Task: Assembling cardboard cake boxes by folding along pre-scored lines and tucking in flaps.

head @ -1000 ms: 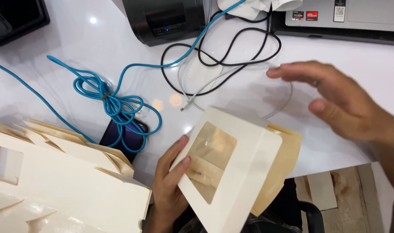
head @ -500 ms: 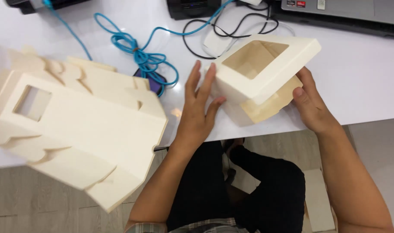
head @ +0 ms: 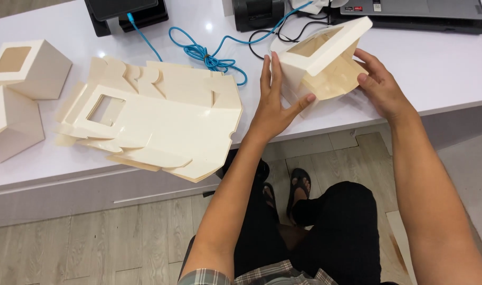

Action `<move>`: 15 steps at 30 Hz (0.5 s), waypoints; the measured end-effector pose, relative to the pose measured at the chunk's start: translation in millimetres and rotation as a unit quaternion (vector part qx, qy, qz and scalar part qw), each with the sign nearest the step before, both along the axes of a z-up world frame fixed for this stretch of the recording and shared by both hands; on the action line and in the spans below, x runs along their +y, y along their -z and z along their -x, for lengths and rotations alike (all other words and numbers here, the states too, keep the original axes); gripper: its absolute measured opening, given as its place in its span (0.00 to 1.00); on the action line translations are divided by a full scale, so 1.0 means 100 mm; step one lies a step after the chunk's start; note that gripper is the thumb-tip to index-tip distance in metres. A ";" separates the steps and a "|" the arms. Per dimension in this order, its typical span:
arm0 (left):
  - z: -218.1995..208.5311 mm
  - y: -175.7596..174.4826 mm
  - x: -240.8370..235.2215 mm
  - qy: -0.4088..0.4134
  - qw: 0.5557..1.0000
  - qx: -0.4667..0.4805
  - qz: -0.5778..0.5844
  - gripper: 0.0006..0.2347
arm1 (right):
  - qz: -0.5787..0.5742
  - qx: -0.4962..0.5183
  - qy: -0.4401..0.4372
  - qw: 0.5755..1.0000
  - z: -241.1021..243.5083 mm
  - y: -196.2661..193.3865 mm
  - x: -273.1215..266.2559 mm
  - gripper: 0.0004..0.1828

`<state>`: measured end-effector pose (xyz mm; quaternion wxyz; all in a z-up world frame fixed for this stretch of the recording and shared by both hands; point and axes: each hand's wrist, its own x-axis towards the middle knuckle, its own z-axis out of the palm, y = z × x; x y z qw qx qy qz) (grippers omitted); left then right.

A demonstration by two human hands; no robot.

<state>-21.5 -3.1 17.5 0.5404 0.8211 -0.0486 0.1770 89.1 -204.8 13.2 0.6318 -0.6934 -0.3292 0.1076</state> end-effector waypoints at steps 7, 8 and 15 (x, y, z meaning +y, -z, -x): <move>-0.08 -0.03 0.05 0.031 0.999 0.024 0.028 0.35 | 0.089 -0.015 0.003 0.996 -0.08 0.03 -0.01 0.38; -0.12 -0.03 0.07 0.037 0.998 0.038 0.020 0.37 | 0.112 -0.004 0.007 0.994 -0.11 0.05 -0.01 0.39; -0.39 0.09 0.09 0.024 0.999 0.027 -0.039 0.39 | 0.136 -0.031 -0.096 0.986 -0.36 0.36 -0.21 0.35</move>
